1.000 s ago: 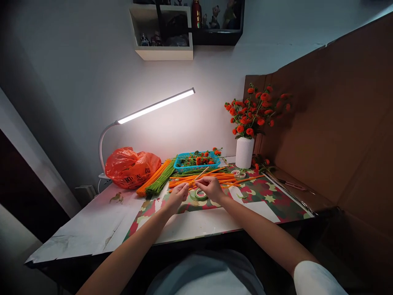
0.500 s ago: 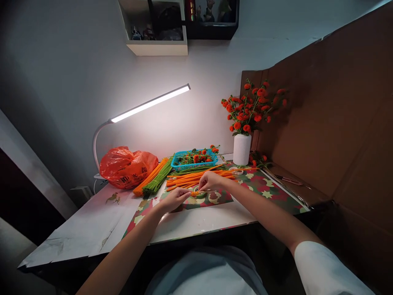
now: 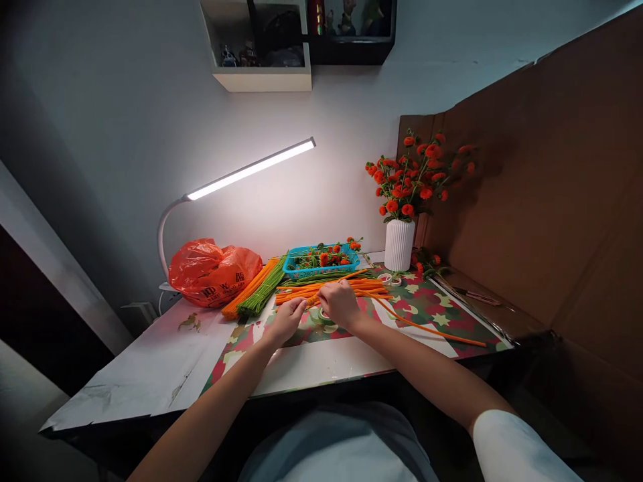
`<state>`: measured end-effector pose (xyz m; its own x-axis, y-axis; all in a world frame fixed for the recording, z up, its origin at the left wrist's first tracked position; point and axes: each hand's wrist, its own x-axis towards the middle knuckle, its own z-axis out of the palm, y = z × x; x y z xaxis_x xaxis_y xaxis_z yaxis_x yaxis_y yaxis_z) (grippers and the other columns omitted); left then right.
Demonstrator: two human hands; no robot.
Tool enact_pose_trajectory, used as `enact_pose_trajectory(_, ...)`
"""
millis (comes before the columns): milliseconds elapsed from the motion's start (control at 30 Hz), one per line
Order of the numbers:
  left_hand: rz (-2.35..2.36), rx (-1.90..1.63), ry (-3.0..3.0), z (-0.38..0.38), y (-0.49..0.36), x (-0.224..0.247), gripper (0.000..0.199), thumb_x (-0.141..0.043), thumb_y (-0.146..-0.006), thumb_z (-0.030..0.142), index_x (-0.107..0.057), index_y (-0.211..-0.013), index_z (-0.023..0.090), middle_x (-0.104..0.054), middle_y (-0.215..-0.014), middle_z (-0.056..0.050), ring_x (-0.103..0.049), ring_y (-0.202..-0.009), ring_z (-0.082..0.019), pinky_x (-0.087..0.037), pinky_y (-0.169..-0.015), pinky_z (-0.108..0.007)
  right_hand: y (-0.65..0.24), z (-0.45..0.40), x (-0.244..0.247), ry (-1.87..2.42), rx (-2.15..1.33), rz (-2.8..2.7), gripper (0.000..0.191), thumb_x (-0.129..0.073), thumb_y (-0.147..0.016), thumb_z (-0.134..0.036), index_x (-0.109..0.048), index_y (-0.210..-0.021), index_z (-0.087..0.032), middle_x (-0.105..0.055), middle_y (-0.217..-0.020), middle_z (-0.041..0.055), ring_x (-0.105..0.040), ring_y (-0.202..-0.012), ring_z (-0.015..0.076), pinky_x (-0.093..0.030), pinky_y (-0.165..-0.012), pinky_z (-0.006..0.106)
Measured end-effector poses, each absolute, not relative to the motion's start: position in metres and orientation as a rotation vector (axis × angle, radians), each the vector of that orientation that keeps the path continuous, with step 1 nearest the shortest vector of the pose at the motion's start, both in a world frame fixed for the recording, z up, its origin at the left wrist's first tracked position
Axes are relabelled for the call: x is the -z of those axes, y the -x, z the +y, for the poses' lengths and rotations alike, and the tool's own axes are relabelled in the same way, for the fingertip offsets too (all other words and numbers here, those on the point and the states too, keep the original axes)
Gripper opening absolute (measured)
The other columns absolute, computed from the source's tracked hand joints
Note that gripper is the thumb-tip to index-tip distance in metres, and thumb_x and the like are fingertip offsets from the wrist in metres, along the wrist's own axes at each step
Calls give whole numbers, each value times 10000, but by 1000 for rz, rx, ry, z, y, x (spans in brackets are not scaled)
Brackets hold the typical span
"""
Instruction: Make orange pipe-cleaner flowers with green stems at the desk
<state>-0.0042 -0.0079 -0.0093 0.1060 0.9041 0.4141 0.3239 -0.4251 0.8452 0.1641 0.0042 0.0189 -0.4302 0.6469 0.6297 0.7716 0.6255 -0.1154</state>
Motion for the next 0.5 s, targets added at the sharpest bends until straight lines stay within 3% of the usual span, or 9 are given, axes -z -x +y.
enact_pose_trajectory(200,989,-1312,-1369,-10,5,5,392,-611,-748,526,-441,-654,186,-240,-521,87,-197,-449,-62,-159,-455,-218,-161,4,-9,917,-298,-1888,139,-596,-824,-257,-711,-802,-182,-708,-761,63,-619,-706,183,-407,-685,304)
enact_pose_trajectory(333,765,-1233,-1236,-12,9,0,444,-687,-690,550,-440,-719,182,-175,-535,113,-117,-433,-35,-110,-441,-203,-169,13,-8,804,-892,-1701,292,-683,-733,-435,-727,-805,-156,-709,-762,71,-612,-663,181,-446,-606,294)
enact_pose_trajectory(500,669,-915,-1439,-21,14,-6,444,-650,-728,567,-469,-705,163,-185,-539,103,-130,-449,-37,-103,-457,-219,-204,35,-35,712,-1324,-2045,365,-792,-588,-461,-733,-741,-135,-672,-693,35,-572,-619,132,-423,-581,254)
